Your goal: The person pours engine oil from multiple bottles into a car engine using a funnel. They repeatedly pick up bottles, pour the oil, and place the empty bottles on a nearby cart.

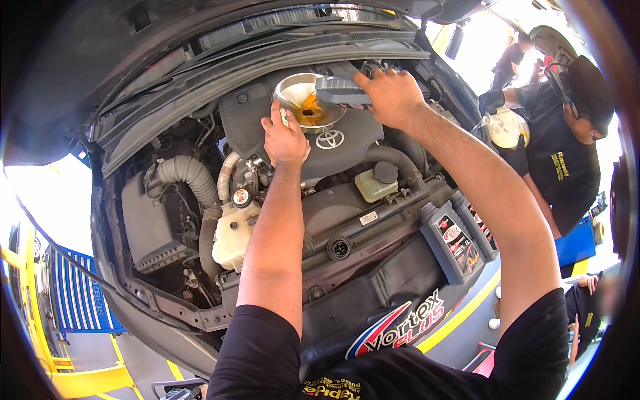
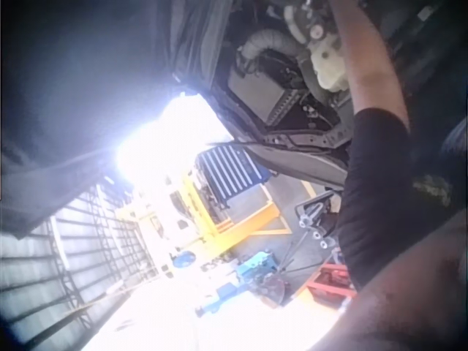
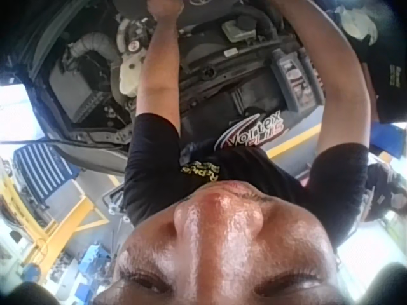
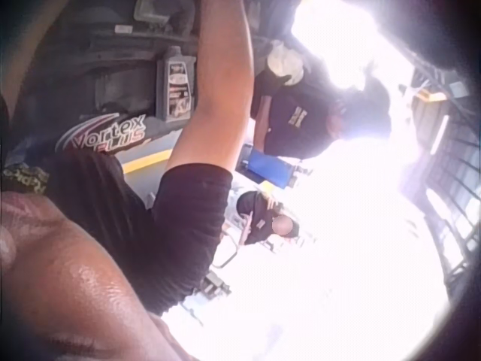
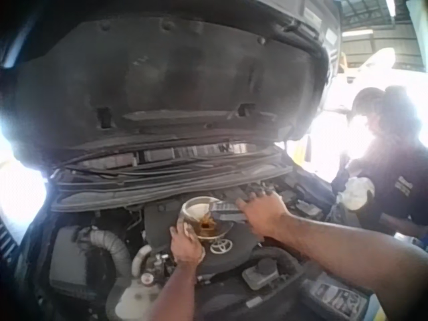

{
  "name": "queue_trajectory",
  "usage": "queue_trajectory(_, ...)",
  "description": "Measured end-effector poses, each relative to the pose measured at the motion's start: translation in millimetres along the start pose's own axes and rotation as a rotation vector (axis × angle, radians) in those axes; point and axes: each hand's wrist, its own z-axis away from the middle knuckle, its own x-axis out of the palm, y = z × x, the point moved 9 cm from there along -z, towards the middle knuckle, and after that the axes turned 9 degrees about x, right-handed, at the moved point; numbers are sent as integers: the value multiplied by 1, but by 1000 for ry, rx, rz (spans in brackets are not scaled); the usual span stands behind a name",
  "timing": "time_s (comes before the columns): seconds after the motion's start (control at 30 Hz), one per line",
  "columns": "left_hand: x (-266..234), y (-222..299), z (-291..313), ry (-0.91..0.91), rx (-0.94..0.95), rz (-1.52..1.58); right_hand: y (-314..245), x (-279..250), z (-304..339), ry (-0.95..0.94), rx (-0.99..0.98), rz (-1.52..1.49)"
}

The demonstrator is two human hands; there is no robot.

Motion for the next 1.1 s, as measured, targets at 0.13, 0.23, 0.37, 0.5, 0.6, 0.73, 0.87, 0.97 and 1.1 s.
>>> queue_trajectory(0.13,0,-1,-1,-7,-5,0,-1,-3,-1,-2,3,2)
queue_trajectory(0.23,-1,1,0,7,-1,8,-1,0,-3,7,-5,0)
queue_trajectory(0.37,0,0,0,17,0,14,-3,1,-4,-25,2,1)
queue_trajectory(0.5,1,0,0,15,1,8,-3,4,-5,4,-6,27)
queue_trajectory(0.6,0,0,1,10,-10,16,-5,1,-6,9,-9,35)
queue_trajectory(0.73,-1,3,1,6,-13,25,-6,-3,-6,-7,-6,33)
queue_trajectory(0.87,-1,2,1,4,-5,12,-8,-5,-6,19,-14,0)
queue_trajectory(0.97,2,2,1,-6,-19,-34,-8,-4,-8,42,-32,-4)
queue_trajectory(1.1,0,1,1,-3,-36,-30,-12,-6,-10,19,-31,-27)
